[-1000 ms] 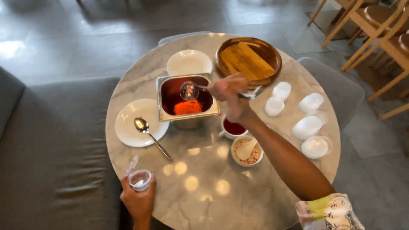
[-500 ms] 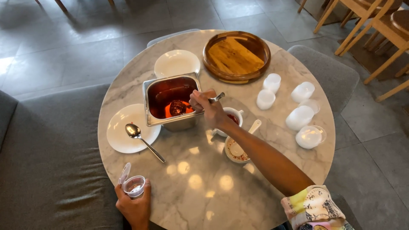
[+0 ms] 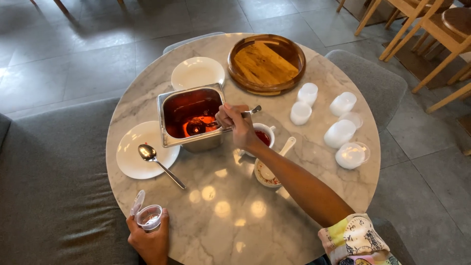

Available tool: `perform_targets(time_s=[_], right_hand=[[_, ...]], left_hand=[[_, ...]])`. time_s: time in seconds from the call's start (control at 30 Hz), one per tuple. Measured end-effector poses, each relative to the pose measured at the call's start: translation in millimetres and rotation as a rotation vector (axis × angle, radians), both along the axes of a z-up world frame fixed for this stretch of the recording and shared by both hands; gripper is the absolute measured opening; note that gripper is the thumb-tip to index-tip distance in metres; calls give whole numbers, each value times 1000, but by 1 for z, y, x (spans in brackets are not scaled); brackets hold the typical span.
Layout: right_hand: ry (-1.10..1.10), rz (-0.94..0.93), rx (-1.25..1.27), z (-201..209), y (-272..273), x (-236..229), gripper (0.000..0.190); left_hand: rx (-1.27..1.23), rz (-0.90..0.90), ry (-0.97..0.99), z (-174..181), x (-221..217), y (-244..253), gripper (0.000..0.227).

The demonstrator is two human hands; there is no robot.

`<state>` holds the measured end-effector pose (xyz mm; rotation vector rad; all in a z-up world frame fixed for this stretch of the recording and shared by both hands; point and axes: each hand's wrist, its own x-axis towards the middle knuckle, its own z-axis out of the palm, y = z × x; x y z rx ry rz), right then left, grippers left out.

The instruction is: Preparing small dessert cups by filling them with syrup and toppings using spoons and a ladle.

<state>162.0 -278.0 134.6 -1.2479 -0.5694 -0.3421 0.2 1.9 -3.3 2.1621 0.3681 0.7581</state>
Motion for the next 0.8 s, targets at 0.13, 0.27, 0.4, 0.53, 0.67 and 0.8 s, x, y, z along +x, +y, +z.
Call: perform_targets(time_s=[0.13,0.27,0.4,0.53,0.67,0.8], right_hand=[[-108,-10,34,14,-2,-4,46],[-128,15,52,26,-5,-9,48],[-140,-14,17,34,-9,-17,48],[-157,18,69,29,-11,-15,49],[-268,31,106,16,-11,-2,46],[-310,5,140,36,-9,-10,45]], left_hand=[[-29,-24,-9,6,0,-3,60],[-27,-27,-12,8,-1,-4,61],[-20,-43,-7,5,-2,-2,62],[-60,-31,5,8,0,-5,60],[-13,-19,-7,7,-2,0,67],[8,11,74,1,-3,1,75]])
